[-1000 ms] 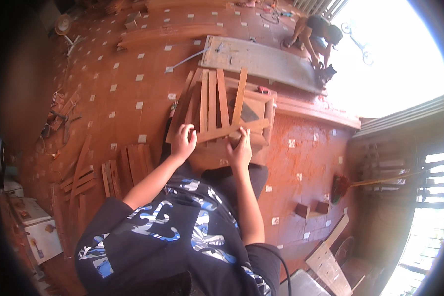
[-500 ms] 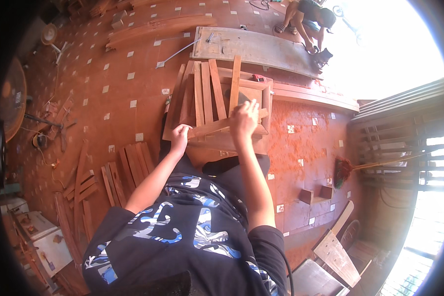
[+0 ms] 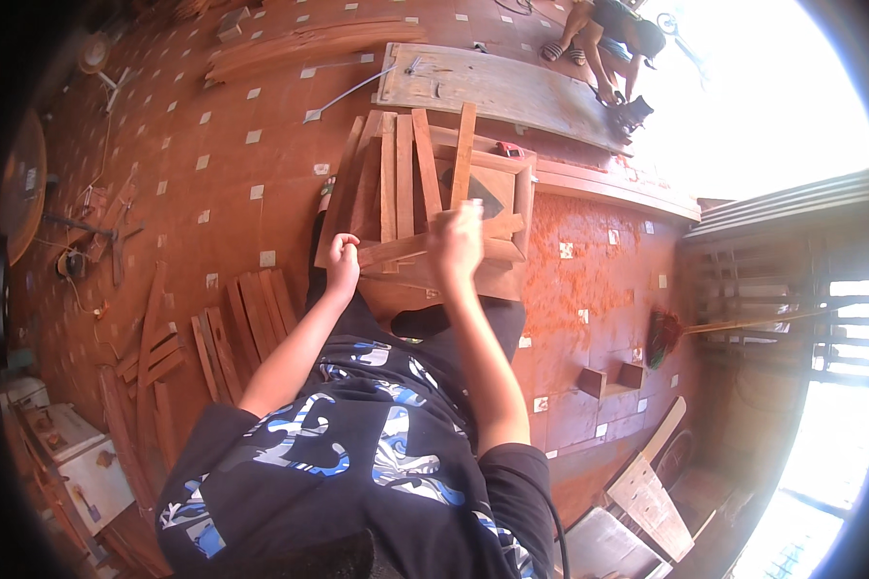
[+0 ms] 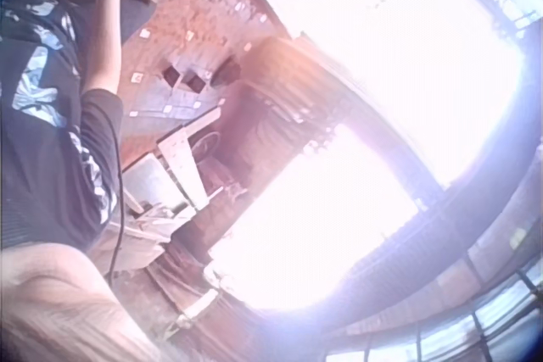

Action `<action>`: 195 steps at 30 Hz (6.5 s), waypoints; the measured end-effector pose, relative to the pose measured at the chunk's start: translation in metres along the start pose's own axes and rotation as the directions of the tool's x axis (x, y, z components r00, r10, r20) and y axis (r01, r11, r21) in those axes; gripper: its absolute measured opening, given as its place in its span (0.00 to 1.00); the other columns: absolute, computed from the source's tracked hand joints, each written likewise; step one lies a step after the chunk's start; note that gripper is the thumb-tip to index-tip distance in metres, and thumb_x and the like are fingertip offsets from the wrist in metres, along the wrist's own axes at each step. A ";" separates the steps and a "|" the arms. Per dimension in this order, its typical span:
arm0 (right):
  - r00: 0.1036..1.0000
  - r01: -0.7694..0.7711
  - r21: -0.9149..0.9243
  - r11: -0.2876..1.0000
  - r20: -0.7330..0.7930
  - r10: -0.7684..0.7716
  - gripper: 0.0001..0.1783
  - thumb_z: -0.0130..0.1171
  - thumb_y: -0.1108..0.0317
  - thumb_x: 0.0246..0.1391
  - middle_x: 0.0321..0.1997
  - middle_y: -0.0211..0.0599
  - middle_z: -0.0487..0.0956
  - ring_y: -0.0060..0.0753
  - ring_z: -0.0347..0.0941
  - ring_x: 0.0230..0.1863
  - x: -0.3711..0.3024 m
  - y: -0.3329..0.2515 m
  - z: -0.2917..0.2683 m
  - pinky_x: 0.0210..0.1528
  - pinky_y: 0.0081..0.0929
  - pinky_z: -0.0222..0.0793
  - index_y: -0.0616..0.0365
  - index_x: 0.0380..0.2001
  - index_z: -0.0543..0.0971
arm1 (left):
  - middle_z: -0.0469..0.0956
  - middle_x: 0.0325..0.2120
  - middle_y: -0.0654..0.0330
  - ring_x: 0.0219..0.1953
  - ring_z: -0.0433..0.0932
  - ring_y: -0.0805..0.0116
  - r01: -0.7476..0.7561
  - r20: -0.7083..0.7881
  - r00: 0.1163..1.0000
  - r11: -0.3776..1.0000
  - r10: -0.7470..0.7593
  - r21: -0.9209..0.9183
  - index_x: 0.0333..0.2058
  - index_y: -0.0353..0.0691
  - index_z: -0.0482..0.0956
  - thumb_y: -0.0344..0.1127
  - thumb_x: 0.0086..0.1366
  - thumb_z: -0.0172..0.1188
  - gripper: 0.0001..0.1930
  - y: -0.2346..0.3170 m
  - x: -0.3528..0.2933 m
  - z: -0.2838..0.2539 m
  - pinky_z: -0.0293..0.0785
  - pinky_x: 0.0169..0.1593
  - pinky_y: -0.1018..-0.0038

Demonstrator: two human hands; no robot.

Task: The person sands the edges and surfaces of small wooden planks using a sanding block. They repeatedly flip and reposition each piece to smooth all sides, handling the planks one at a time.

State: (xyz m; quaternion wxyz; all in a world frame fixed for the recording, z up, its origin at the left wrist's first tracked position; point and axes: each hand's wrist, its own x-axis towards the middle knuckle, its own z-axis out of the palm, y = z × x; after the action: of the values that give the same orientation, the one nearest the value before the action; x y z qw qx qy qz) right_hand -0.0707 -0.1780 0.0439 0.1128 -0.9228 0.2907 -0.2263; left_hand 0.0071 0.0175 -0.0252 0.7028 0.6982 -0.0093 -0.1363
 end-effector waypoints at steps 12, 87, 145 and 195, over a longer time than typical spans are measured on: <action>0.982 -0.187 -0.060 0.981 -0.037 0.185 0.39 0.67 0.61 0.55 0.69 0.64 0.67 0.59 0.67 0.69 0.015 0.091 -0.034 0.69 0.45 0.67 0.70 0.64 0.65 | 0.64 0.16 0.71 0.13 0.67 0.81 0.236 0.172 0.953 0.968 -0.249 0.091 0.39 0.38 0.81 0.55 0.74 0.57 0.22 0.042 -0.008 0.006 0.61 0.19 0.80; 0.761 -0.380 0.924 -0.049 0.343 0.550 0.29 0.63 0.65 0.65 0.50 0.41 0.82 0.32 0.80 0.33 -0.096 0.050 -0.142 0.38 0.29 0.80 0.63 0.65 0.68 | 0.82 0.35 0.48 0.32 0.84 0.55 -0.252 0.224 0.962 0.816 0.154 0.520 0.58 0.29 0.67 0.43 0.58 0.69 0.34 0.102 0.054 0.213 0.85 0.38 0.61; 0.974 0.180 0.202 0.963 -0.175 -0.145 0.33 0.64 0.69 0.53 0.63 0.51 0.74 0.58 0.76 0.50 -0.014 -0.027 -0.010 0.49 0.44 0.79 0.57 0.64 0.71 | 0.66 0.15 0.71 0.20 0.64 0.81 0.167 0.290 0.930 0.963 -0.226 0.212 0.21 0.41 0.74 0.60 0.76 0.50 0.31 0.030 -0.023 -0.040 0.56 0.25 0.76; 0.945 0.314 0.471 0.824 -0.075 -0.317 0.31 0.72 0.65 0.44 0.54 0.47 0.82 0.53 0.82 0.49 -0.037 -0.045 -0.010 0.48 0.42 0.81 0.57 0.54 0.77 | 0.79 0.25 0.52 0.30 0.77 0.62 0.245 -0.059 0.969 0.963 -0.239 0.114 0.30 0.29 0.79 0.59 0.76 0.45 0.34 -0.030 -0.003 -0.036 0.71 0.36 0.61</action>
State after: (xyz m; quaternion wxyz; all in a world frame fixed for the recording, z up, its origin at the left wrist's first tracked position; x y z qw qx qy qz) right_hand -0.0811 -0.1206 0.0548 0.2982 -0.9024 0.0690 -0.3032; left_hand 0.0060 0.0542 -0.0550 0.6374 0.7381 0.0838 -0.2046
